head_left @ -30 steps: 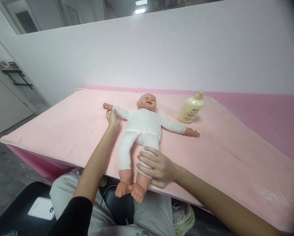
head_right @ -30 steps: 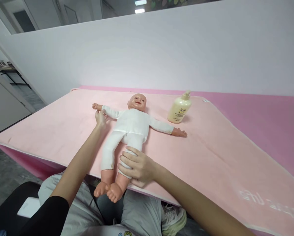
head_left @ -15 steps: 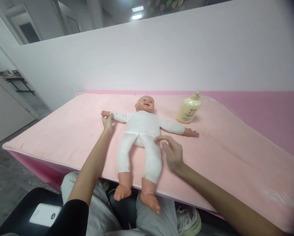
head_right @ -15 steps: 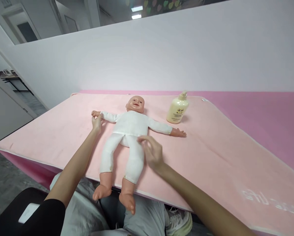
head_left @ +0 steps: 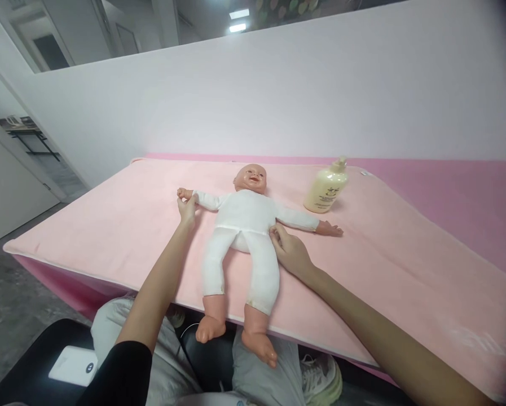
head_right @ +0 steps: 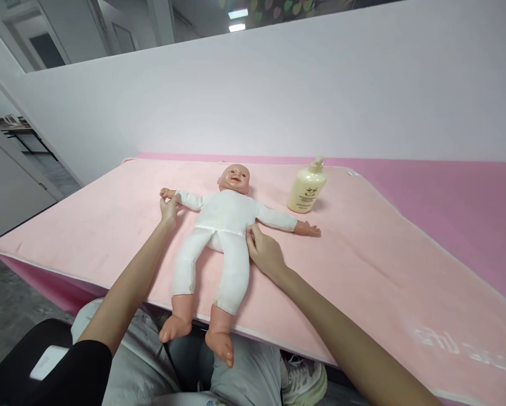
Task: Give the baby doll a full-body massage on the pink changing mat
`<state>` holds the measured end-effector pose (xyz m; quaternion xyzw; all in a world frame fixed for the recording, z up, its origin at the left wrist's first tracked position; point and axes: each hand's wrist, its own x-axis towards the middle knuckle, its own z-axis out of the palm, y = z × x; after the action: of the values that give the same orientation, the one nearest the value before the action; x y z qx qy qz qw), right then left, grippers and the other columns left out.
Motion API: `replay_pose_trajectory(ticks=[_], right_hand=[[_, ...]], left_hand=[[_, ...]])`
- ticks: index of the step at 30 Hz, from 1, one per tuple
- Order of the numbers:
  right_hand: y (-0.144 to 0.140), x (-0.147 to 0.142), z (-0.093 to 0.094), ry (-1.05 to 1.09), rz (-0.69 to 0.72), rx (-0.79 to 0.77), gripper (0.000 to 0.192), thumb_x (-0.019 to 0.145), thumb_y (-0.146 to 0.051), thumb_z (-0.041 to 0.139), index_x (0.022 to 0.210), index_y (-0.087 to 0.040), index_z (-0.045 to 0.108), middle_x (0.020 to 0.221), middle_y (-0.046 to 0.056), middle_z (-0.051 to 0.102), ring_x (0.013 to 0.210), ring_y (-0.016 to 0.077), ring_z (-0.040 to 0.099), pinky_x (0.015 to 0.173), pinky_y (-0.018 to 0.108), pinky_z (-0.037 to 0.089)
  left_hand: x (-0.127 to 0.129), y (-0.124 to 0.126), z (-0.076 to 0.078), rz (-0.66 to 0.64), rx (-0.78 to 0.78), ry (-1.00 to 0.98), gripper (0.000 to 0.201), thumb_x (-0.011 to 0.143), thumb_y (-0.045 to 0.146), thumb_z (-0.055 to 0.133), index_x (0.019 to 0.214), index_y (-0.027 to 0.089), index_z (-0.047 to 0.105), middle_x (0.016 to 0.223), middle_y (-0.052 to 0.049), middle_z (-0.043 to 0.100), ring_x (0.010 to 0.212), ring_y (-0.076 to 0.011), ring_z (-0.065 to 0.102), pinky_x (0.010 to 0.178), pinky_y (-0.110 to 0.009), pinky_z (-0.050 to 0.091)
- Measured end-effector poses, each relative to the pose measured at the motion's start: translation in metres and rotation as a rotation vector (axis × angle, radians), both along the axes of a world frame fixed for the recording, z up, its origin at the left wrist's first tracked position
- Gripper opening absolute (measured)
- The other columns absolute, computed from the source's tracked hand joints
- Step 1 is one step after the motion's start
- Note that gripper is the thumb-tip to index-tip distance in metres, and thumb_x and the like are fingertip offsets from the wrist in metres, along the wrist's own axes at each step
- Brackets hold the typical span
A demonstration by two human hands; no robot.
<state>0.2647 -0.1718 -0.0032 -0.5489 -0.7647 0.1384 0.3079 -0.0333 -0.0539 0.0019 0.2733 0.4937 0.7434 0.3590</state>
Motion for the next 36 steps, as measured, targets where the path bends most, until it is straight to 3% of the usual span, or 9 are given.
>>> replay_pose_trajectory(ticks=[20,36], right_hand=[[-0.0037,-0.0001,0.0075,-0.098,0.016,0.017,0.026,0.093,-0.034,0.026,0.097,-0.021,0.048,0.068,0.004,0.060,0.058,0.0210,0.057,0.053,0.027,0.031],[-0.0024,0.0001,0.0065,-0.087,0.023,0.028,0.026,0.092,-0.033,0.027,0.097,-0.020,0.049,0.068,0.004,0.060,0.056,0.0210,0.056,0.051,0.026,0.029]], left_hand=[[0.0009,-0.0018,0.0042,0.002,-0.029,-0.037,0.041,0.074,0.014,0.067,0.107,0.020,0.046,0.094,-0.004,0.060,0.087,-0.0162,0.066,0.085,-0.036,0.055],[-0.0014,-0.0003,-0.0030,-0.002,0.012,-0.005,0.038,0.072,0.017,0.070,0.101,0.021,0.046,0.096,-0.004,0.061,0.087,-0.0163,0.066,0.083,-0.034,0.056]])
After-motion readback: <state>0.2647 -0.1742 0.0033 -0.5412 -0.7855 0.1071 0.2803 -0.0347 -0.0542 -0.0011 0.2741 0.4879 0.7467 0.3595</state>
